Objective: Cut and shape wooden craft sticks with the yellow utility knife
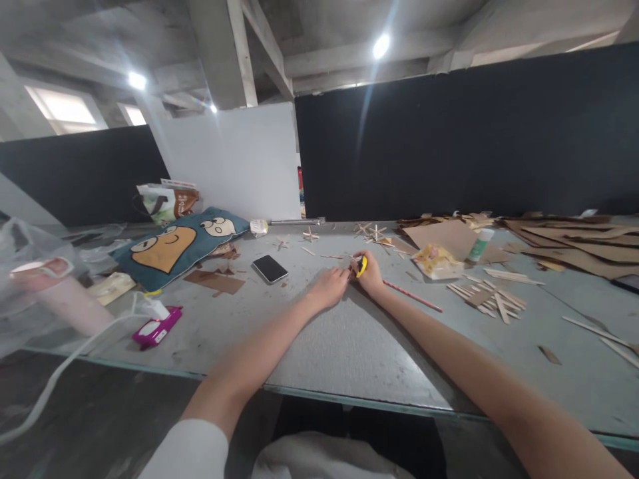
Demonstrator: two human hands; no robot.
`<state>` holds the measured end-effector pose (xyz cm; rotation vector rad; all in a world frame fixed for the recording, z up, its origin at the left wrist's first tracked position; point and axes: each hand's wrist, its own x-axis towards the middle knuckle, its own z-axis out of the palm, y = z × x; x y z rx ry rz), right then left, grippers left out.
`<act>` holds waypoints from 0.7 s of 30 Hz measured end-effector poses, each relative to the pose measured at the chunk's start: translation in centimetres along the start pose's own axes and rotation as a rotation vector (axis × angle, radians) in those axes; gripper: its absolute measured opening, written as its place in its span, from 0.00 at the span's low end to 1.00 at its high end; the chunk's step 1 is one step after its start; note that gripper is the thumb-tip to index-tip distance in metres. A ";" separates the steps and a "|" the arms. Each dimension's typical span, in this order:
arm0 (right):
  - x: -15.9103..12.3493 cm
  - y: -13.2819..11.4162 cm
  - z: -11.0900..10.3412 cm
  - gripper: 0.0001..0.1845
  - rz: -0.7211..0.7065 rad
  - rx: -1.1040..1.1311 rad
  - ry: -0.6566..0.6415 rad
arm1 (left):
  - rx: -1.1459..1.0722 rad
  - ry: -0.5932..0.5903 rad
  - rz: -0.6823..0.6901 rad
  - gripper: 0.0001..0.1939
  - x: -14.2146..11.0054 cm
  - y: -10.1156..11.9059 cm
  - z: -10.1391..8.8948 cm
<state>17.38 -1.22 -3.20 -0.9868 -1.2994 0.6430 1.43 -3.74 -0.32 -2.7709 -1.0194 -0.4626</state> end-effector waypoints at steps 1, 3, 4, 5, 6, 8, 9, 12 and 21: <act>0.0 0.0 0.0 0.21 0.002 0.000 -0.001 | -0.002 -0.001 0.002 0.12 0.0 -0.1 0.0; 0.0 0.0 0.0 0.22 0.005 0.000 -0.003 | -0.010 -0.006 0.010 0.12 -0.1 -0.4 -0.2; 0.0 0.0 0.0 0.22 0.006 0.001 -0.004 | -0.015 -0.009 0.015 0.12 -0.1 -0.5 -0.3; 0.0 0.0 0.0 0.21 0.008 0.002 -0.005 | -0.019 -0.012 0.019 0.12 -0.1 -0.6 -0.4; 0.0 0.0 0.1 0.21 0.010 0.003 -0.006 | -0.024 -0.014 0.021 0.12 -0.2 -0.7 -0.5; 0.0 0.0 0.1 0.21 0.016 0.007 -0.009 | -0.032 -0.017 0.022 0.11 -0.2 -0.8 -0.6; 0.0 0.0 0.1 0.21 0.019 0.008 -0.009 | -0.037 -0.019 0.023 0.11 -0.2 -0.8 -0.6; 0.0 0.0 0.1 0.21 0.026 0.011 -0.008 | -0.058 -0.022 0.023 0.12 -0.1 -0.7 -0.6; 0.0 -0.1 0.0 0.20 0.023 0.004 -0.012 | -0.150 0.015 -0.016 0.11 -0.2 -0.8 -0.3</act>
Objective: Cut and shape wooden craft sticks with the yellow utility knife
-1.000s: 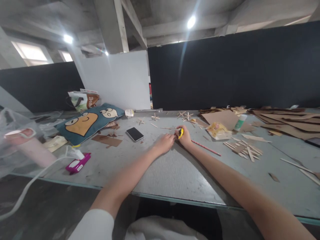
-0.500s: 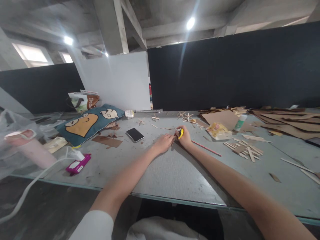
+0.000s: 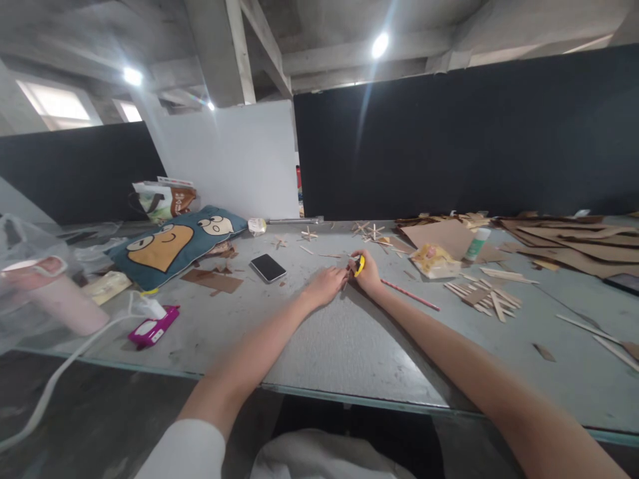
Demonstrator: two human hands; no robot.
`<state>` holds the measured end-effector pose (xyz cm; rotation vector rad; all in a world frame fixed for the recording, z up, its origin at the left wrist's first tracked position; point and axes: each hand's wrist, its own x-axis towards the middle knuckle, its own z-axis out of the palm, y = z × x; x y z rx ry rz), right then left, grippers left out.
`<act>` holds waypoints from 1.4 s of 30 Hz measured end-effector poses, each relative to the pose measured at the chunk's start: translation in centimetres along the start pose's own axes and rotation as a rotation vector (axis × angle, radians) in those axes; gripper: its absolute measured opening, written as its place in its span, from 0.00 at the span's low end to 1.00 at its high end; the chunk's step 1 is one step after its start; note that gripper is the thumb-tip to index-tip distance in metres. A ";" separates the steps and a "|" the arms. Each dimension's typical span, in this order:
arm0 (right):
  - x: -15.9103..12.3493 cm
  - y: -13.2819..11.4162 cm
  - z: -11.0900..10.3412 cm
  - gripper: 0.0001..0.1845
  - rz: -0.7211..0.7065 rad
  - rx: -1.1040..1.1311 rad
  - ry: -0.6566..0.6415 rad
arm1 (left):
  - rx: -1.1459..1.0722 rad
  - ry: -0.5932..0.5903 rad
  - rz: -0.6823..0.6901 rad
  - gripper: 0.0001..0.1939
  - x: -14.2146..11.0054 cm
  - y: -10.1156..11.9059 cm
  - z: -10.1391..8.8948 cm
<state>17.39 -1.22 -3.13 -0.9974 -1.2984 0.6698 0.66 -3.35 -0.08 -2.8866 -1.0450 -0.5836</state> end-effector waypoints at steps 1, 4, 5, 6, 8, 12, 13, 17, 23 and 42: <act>0.0 0.0 0.0 0.20 -0.001 -0.002 -0.002 | -0.007 0.003 -0.006 0.12 0.0 0.0 0.0; 0.1 0.0 -0.1 0.20 -0.002 -0.007 -0.007 | -0.028 0.012 -0.027 0.12 0.0 -0.1 0.1; 0.1 0.0 -0.1 0.20 -0.002 -0.007 -0.007 | -0.034 0.015 -0.030 0.12 0.0 -0.1 0.2; 0.1 0.1 -0.1 0.19 -0.002 -0.007 -0.005 | -0.039 0.018 -0.033 0.12 0.0 -0.1 0.2; 0.1 0.1 -0.1 0.19 -0.001 -0.005 -0.001 | -0.043 0.020 -0.034 0.11 0.1 0.0 0.2; 0.1 0.2 0.0 0.19 0.000 0.000 0.008 | -0.027 0.016 -0.037 0.11 0.0 0.1 0.1; 0.1 0.2 0.0 0.19 0.000 0.001 0.009 | -0.021 0.015 -0.036 0.11 0.0 0.1 0.1; 0.1 0.3 -0.1 0.20 -0.003 -0.004 0.011 | 0.008 0.001 -0.029 0.11 0.0 0.2 0.0; 0.1 0.3 -0.2 0.19 -0.006 -0.027 0.015 | 0.063 -0.036 -0.008 0.12 0.2 0.3 0.0; 0.1 0.3 -0.3 0.20 -0.013 -0.050 0.014 | 0.105 -0.037 0.023 0.10 0.3 0.4 0.4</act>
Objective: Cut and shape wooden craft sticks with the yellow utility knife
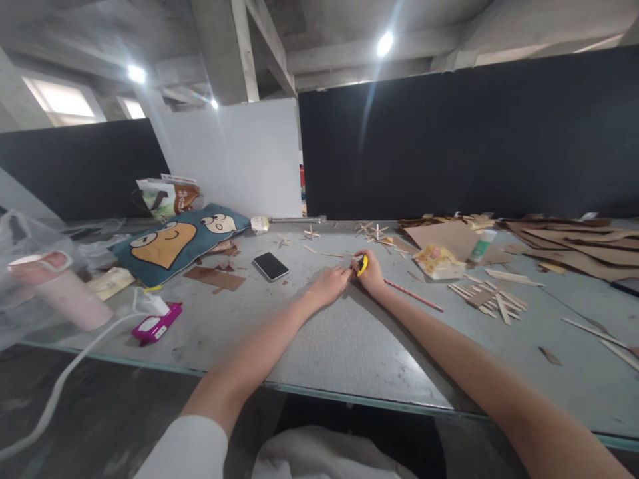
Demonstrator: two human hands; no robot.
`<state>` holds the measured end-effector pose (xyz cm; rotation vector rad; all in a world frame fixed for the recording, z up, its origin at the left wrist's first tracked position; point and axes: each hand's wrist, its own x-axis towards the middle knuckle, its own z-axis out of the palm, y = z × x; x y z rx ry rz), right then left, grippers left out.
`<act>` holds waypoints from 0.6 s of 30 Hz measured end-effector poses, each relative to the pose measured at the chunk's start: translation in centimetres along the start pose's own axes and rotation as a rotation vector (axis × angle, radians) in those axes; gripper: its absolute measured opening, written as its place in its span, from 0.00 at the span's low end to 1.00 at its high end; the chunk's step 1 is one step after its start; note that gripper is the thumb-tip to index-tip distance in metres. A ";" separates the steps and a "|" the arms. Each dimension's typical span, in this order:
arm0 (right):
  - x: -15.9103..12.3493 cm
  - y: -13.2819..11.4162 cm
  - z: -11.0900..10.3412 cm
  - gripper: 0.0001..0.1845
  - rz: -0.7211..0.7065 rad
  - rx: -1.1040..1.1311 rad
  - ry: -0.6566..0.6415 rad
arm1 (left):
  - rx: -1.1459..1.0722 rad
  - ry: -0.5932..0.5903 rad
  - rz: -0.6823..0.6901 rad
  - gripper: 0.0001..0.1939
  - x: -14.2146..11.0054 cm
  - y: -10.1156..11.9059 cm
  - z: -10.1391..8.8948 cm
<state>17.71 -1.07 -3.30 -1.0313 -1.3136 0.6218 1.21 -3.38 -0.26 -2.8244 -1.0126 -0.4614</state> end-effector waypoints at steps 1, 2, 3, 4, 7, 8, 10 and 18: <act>0.0 0.0 0.0 0.19 -0.002 0.004 -0.002 | -0.003 0.002 -0.006 0.09 0.0 0.0 0.1; 0.0 0.0 0.0 0.19 -0.006 0.009 -0.004 | -0.006 0.003 -0.012 0.09 0.1 0.0 0.1; 0.0 -0.1 0.1 0.19 -0.010 0.014 -0.006 | -0.009 0.005 -0.019 0.10 0.1 0.0 0.2; -0.1 -0.1 0.1 0.19 -0.016 0.020 -0.008 | -0.014 0.007 -0.027 0.10 0.1 0.0 0.2; -0.1 -0.2 0.1 0.20 -0.037 0.039 -0.014 | -0.029 0.015 -0.058 0.11 0.1 0.0 0.3; -0.1 -0.3 0.2 0.20 -0.046 0.044 -0.016 | -0.036 0.019 -0.073 0.11 0.0 0.0 0.3; -0.2 -0.5 0.2 0.20 -0.066 0.052 -0.019 | -0.049 0.027 -0.102 0.11 -0.1 0.1 0.2; -1.2 -1.6 0.2 0.18 -0.207 -0.019 -0.056 | -0.105 0.073 -0.236 0.11 0.1 0.0 -0.1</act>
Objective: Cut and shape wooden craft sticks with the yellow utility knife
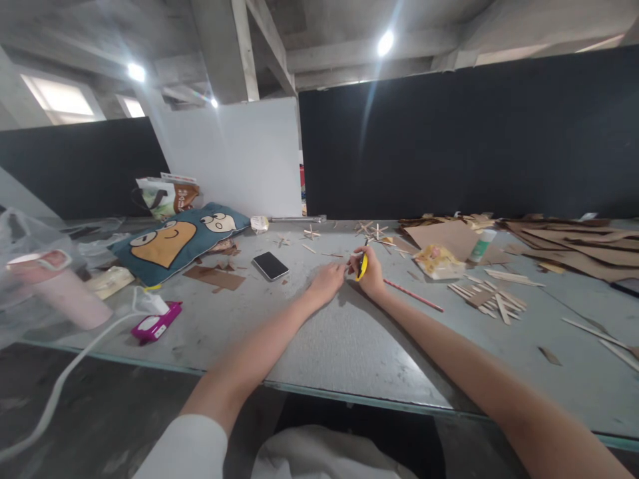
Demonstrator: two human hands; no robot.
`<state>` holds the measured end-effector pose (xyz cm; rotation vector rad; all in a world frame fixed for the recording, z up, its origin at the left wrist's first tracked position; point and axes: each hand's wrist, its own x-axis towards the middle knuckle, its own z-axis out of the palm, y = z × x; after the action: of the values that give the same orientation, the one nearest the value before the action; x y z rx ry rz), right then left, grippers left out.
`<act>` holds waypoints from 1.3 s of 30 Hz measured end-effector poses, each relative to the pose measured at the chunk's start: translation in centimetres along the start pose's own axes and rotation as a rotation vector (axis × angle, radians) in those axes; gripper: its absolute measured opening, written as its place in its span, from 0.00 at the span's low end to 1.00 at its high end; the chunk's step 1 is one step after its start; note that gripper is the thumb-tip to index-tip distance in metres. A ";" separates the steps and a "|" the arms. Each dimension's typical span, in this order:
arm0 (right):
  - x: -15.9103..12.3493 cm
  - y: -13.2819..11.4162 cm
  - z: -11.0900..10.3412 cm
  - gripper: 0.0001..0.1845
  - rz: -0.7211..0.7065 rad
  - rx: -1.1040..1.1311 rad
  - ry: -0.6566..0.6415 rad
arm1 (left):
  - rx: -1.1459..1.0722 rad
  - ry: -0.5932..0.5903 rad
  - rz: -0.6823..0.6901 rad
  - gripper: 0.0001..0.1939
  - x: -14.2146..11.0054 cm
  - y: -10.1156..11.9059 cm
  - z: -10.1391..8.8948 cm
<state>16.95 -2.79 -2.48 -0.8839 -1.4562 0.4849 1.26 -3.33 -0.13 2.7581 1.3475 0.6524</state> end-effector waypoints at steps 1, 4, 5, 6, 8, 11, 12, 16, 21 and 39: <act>-0.2 -0.2 0.1 0.18 -0.023 -0.023 -0.018 | -0.010 0.012 -0.024 0.11 0.1 -0.1 0.0; -0.7 -0.7 0.3 0.15 -0.087 -0.107 -0.090 | -0.056 0.058 -0.099 0.10 0.2 -0.4 -0.1; -0.9 -0.8 0.3 0.14 -0.106 -0.137 -0.119 | -0.078 0.075 -0.122 0.09 0.1 -0.6 -0.1; -1.0 -0.9 0.3 0.14 -0.124 -0.165 -0.150 | -0.104 0.093 -0.142 0.08 0.1 -0.7 -0.1; -1.1 -1.0 0.3 0.12 -0.156 -0.219 -0.211 | -0.165 0.134 -0.180 0.07 -0.1 -1.0 -0.1; -1.3 -1.2 0.1 0.12 -0.191 -0.295 -0.297 | -0.284 0.196 -0.232 0.05 -0.3 -1.3 0.3; -1.3 -1.2 0.0 0.13 -0.201 -0.319 -0.322 | -0.329 0.216 -0.249 0.04 -0.3 -1.5 0.5; -1.4 -1.2 -0.1 0.19 -0.225 -0.413 -0.392 | -0.519 0.292 -0.307 0.08 0.4 -1.9 1.3; -1.4 -1.0 0.0 0.21 -0.236 -0.499 -0.414 | -0.747 0.353 -0.373 0.10 1.4 -2.3 1.8; -1.1 -0.8 0.0 0.19 -0.150 -0.432 -0.294 | -1.114 0.364 -0.407 0.17 1.6 -1.9 1.5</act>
<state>16.63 -4.07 -2.60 -1.0611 -1.9257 0.1923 1.24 -0.67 -1.21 1.4918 1.0215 1.3567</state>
